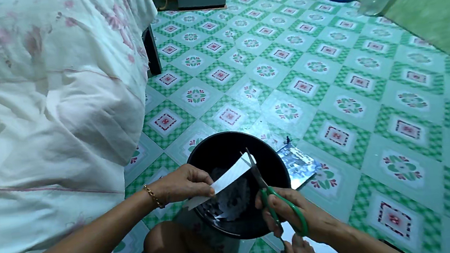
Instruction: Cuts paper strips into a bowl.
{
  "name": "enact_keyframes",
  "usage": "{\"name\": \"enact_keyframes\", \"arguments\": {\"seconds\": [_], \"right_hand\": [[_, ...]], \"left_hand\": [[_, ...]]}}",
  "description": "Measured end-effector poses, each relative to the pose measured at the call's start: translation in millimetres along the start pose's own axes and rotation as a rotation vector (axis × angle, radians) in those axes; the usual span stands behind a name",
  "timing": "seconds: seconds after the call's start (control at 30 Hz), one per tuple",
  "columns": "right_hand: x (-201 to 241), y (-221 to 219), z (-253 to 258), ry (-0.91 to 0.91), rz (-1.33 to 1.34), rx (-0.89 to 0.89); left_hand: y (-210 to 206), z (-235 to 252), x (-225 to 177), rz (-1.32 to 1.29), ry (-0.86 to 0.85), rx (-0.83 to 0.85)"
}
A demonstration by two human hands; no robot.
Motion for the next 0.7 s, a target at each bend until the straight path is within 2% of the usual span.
{"name": "enact_keyframes", "arguments": {"seconds": [0.2,0.3,0.43,0.53,0.7], "right_hand": [[-3.8,5.8,-0.9,0.037,0.066,-0.088],[-6.4,7.7,-2.1,-0.004,0.118,-0.104],[-11.1,0.7,-6.7,-0.182,-0.005,0.129],[-14.1,-7.7,-6.1,-0.171,-0.027,0.258],[-8.7,-11.5,1.1,-0.135,-0.05,0.208]], "left_hand": [[7.1,0.0,3.4,0.024,0.023,-0.035],[9.5,0.3,5.1,0.047,0.039,-0.045],[13.0,-1.6,2.8,0.006,0.026,-0.123],[15.3,-0.7,3.6,-0.019,0.015,-0.166],[6.8,1.5,4.0,0.023,0.012,-0.081]]}}
Point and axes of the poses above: each hand's wrist, its own z-axis towards the middle knuckle, its own y-axis out of the back of the hand, x = y × z, the point moved 5 cm from there along z, towards the middle knuckle, and after that the axes turned 11 degrees about x, right-handed, at the moved point
